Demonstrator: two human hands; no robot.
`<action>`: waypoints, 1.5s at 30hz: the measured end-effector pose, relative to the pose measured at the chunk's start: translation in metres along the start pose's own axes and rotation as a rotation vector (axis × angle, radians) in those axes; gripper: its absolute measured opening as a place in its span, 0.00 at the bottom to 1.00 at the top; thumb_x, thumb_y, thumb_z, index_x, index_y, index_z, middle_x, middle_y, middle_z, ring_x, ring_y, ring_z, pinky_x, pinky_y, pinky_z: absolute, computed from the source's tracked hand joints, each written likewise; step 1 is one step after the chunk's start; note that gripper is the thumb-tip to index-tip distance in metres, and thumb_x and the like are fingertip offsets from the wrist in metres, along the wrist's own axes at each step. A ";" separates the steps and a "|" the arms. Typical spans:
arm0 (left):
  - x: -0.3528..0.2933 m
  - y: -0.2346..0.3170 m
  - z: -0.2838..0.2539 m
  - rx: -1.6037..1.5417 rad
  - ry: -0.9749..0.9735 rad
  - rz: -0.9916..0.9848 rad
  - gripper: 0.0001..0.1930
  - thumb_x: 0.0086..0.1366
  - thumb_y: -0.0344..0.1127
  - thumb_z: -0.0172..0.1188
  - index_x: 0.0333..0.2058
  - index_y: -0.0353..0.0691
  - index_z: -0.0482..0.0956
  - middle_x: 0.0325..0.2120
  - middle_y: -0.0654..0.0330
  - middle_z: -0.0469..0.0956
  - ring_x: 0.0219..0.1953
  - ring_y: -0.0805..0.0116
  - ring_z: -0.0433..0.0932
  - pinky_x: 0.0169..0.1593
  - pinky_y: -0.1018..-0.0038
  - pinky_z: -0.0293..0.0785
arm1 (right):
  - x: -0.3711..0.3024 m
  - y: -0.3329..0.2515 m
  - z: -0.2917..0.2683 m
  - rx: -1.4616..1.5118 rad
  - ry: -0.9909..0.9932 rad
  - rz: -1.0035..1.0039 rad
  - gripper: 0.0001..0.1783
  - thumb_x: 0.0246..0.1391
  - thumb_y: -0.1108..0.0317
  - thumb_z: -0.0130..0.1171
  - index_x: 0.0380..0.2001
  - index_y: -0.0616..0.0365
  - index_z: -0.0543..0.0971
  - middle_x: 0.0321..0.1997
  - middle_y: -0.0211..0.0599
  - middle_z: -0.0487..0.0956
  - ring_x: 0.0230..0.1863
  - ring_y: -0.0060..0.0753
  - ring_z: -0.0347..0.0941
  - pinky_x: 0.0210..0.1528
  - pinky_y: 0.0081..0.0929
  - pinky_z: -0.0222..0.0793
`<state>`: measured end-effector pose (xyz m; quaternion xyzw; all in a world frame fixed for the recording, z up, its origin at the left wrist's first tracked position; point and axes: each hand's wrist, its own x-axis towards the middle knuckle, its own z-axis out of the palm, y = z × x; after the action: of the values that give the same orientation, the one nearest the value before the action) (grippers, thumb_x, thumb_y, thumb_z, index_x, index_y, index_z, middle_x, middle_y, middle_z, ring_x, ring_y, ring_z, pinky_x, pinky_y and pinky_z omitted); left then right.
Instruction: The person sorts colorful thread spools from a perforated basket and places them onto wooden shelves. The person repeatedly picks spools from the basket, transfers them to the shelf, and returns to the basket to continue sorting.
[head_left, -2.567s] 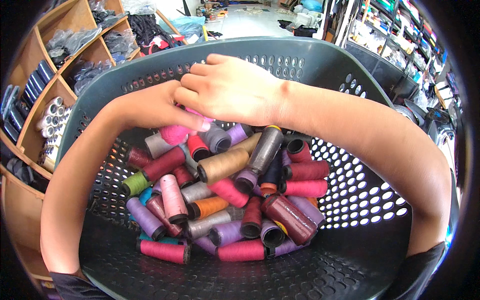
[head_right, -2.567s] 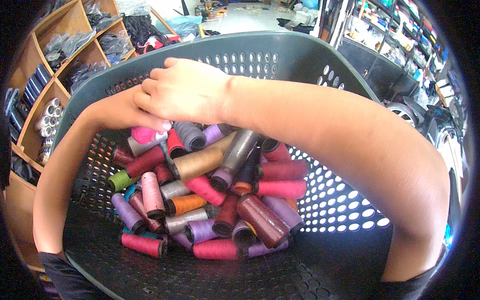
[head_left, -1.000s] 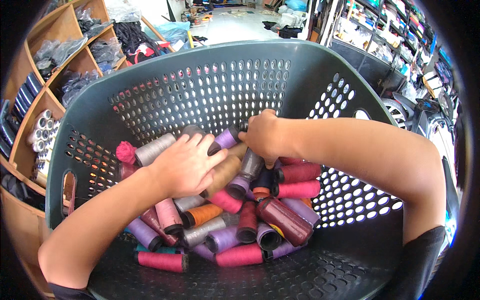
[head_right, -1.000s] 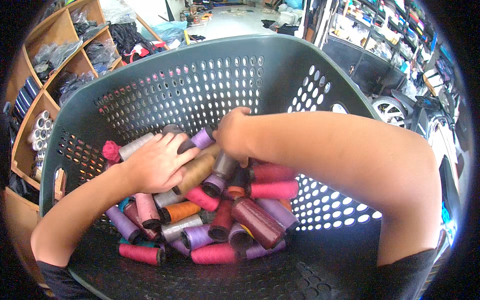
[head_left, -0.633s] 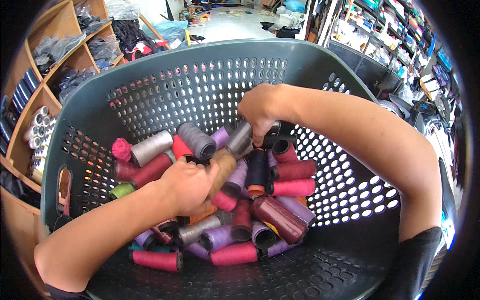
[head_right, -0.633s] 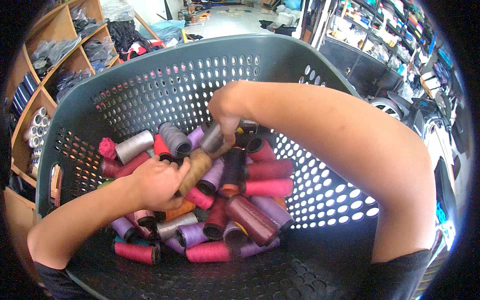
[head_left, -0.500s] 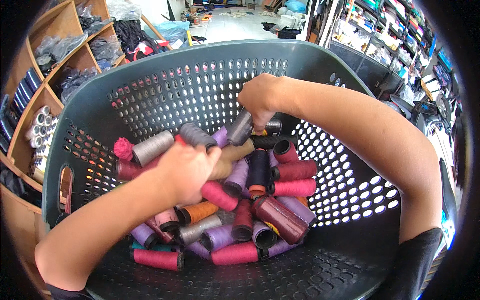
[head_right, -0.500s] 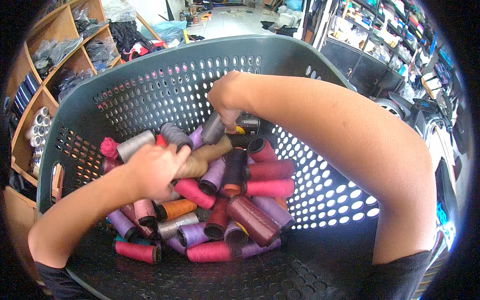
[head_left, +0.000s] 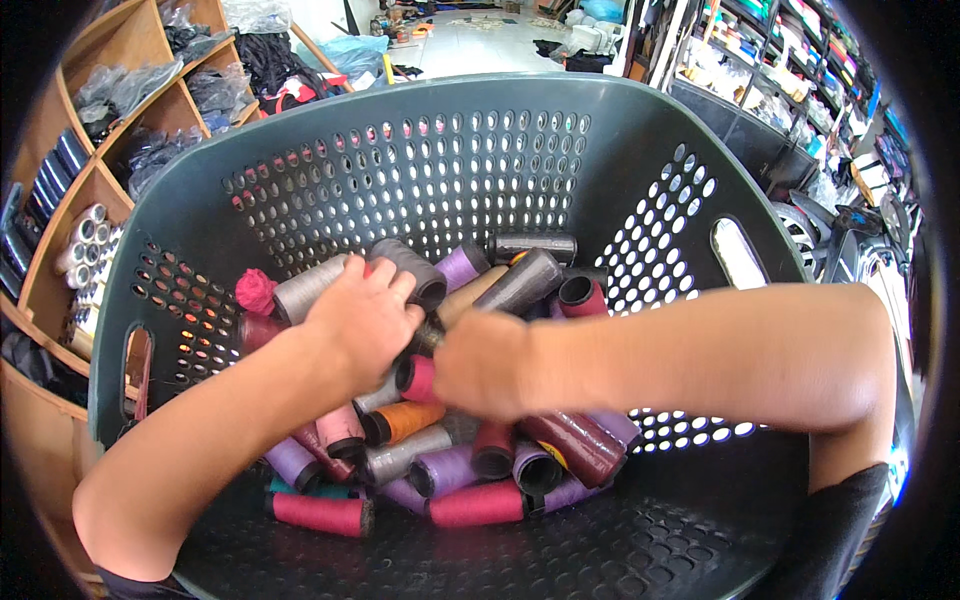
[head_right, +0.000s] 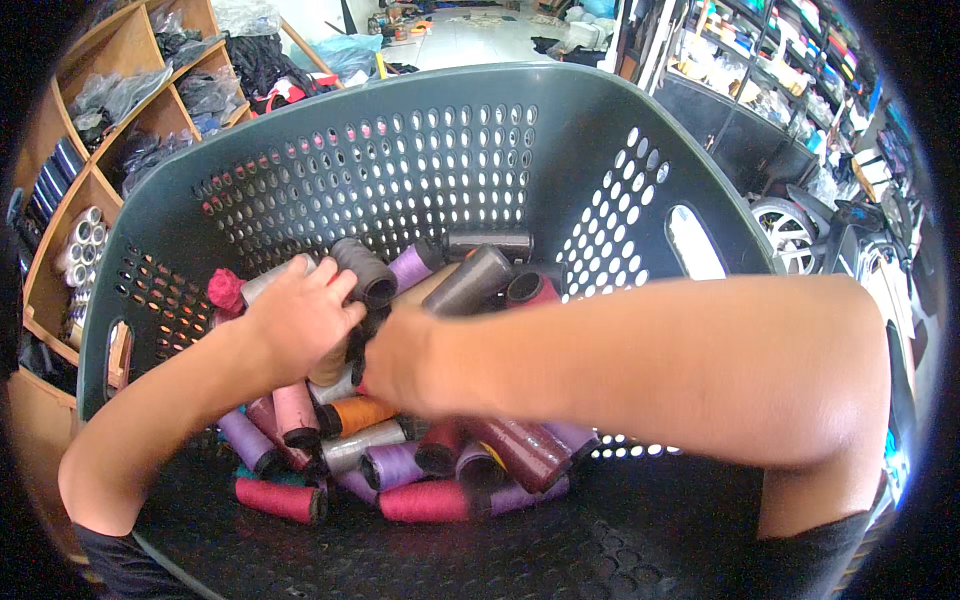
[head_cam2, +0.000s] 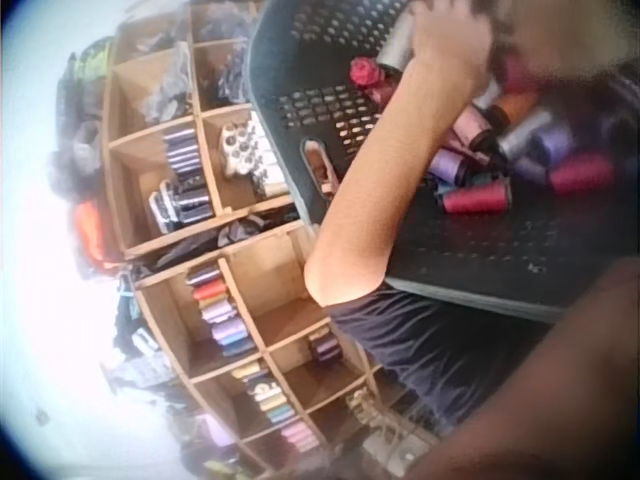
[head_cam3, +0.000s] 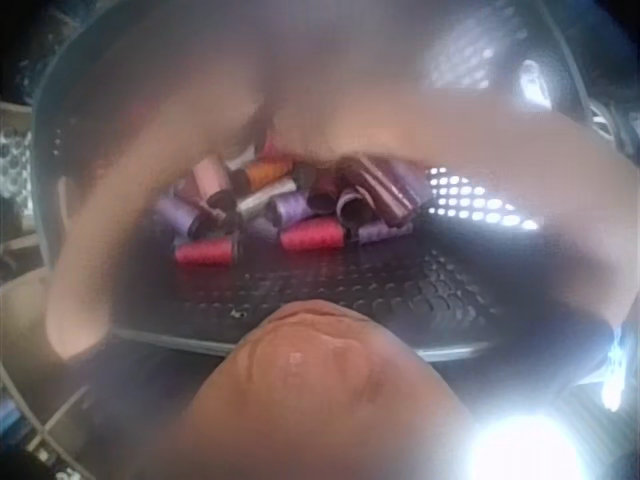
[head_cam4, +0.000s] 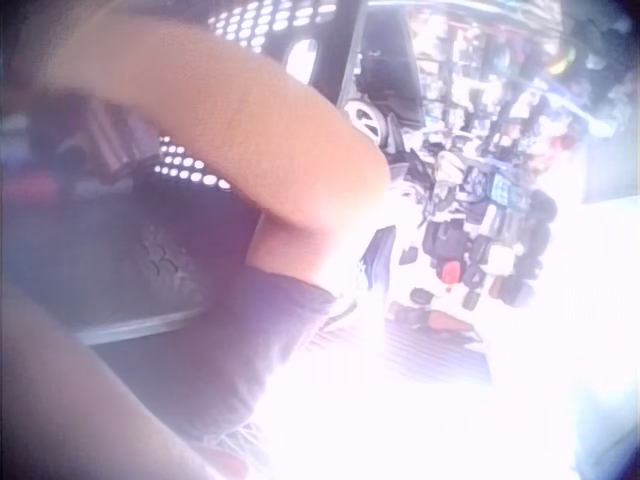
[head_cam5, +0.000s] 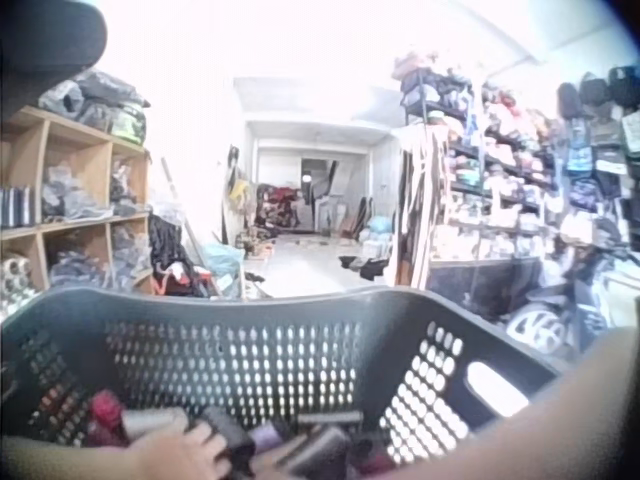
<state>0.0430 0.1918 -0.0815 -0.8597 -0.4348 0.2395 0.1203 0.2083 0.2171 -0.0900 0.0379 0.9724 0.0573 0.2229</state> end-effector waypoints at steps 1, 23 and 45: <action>0.000 0.005 0.001 -0.055 -0.055 -0.036 0.26 0.53 0.36 0.63 0.53 0.39 0.76 0.52 0.51 0.72 0.58 0.54 0.68 0.58 0.55 0.65 | 0.006 -0.014 0.003 -0.028 -0.081 -0.052 0.07 0.48 0.62 0.62 0.28 0.49 0.86 0.32 0.34 0.85 0.41 0.39 0.82 0.43 0.37 0.73; 0.000 0.031 -0.005 -0.188 -0.519 -0.067 0.17 0.53 0.47 0.69 0.33 0.37 0.85 0.34 0.51 0.85 0.39 0.52 0.85 0.42 0.60 0.81 | -0.004 -0.089 0.036 -0.328 -0.324 -0.209 0.20 0.52 0.57 0.61 0.46 0.53 0.83 0.49 0.40 0.82 0.53 0.49 0.75 0.52 0.57 0.68; -0.009 0.074 0.014 -0.071 -0.540 0.049 0.29 0.59 0.41 0.63 0.57 0.38 0.66 0.38 0.55 0.84 0.39 0.56 0.85 0.43 0.60 0.77 | 0.015 -0.042 0.021 -0.243 -0.455 0.099 0.26 0.56 0.54 0.59 0.55 0.53 0.76 0.51 0.39 0.82 0.51 0.45 0.79 0.49 0.62 0.68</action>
<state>0.0827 0.1404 -0.1214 -0.7786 -0.4383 0.4477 -0.0359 0.2024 0.1792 -0.1202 0.0704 0.8803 0.1744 0.4355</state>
